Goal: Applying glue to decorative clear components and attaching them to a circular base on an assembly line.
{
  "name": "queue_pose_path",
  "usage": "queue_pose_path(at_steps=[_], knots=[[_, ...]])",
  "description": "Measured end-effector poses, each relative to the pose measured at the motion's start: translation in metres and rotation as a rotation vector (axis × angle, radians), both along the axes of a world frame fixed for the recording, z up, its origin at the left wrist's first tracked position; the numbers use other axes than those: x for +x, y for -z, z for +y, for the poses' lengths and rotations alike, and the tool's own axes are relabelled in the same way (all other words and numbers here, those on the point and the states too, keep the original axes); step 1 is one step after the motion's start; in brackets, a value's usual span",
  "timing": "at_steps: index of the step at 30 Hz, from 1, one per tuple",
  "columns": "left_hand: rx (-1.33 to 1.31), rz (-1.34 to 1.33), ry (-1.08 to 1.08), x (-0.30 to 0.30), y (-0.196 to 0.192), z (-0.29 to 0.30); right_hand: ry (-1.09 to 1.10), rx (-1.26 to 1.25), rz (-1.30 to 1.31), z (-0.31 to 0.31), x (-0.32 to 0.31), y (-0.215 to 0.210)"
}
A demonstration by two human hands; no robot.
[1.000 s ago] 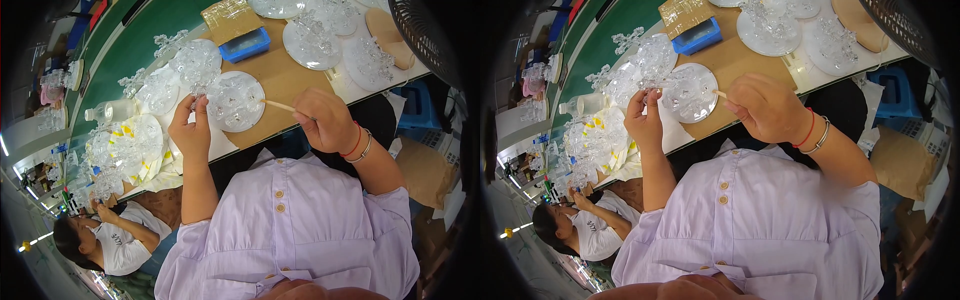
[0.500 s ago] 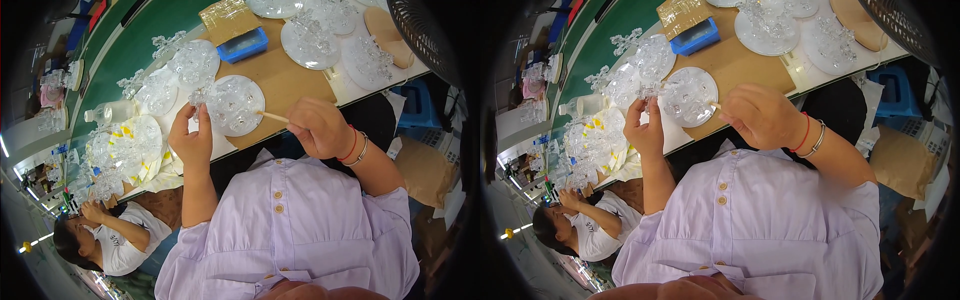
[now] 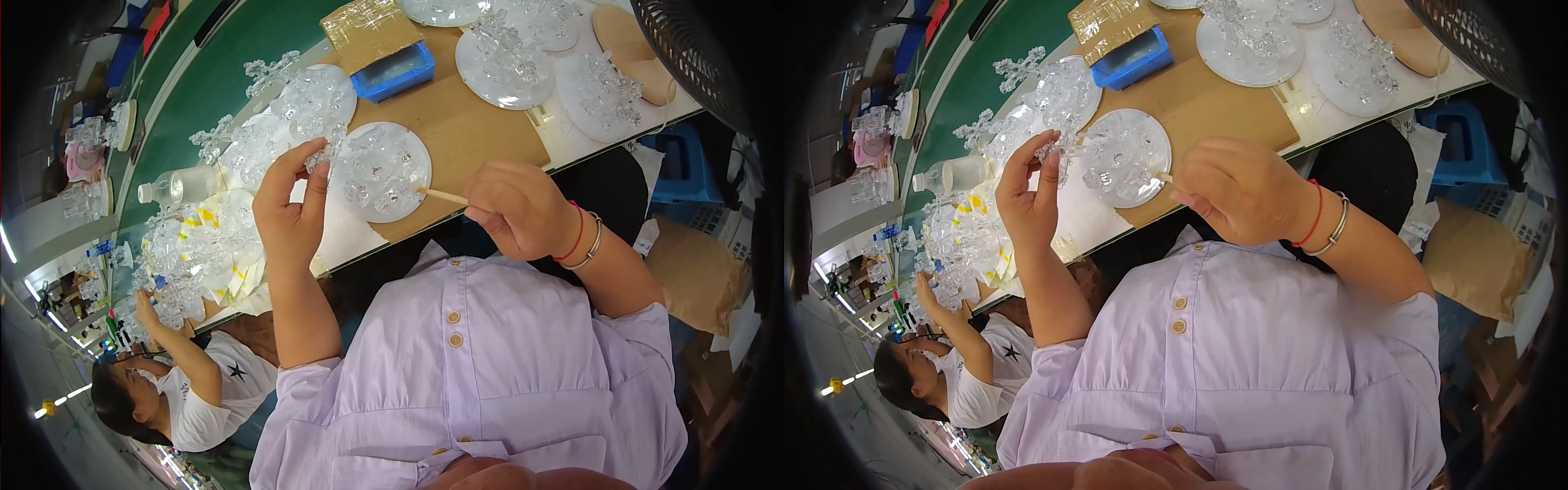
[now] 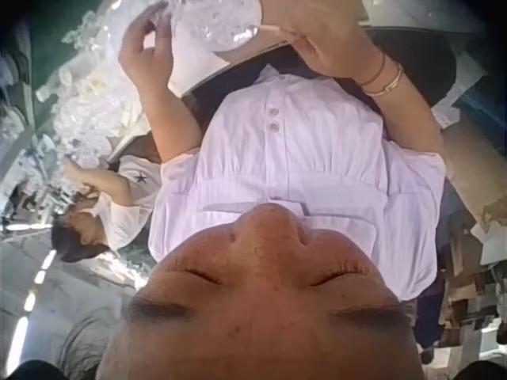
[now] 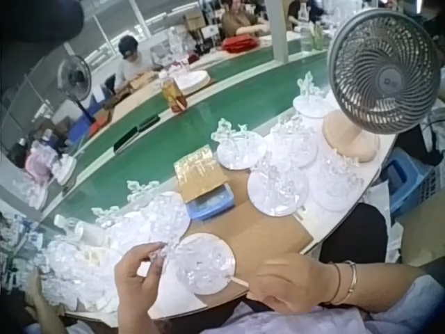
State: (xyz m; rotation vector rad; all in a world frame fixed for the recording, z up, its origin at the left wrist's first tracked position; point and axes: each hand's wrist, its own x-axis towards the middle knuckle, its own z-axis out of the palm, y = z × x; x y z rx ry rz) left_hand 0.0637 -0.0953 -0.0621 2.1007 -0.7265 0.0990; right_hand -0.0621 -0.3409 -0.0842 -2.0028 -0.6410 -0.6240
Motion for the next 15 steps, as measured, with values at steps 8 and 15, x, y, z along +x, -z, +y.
queue_pose_path(at_steps=[8,15], knots=[[0.014,0.078,-0.076,-0.008,-0.009,0.001,0.166,-0.043,-0.04,-0.01,0.012,0.003],[0.069,0.083,-0.155,-0.017,-0.009,0.001,0.138,-0.063,-0.053,-0.011,0.015,0.0]])
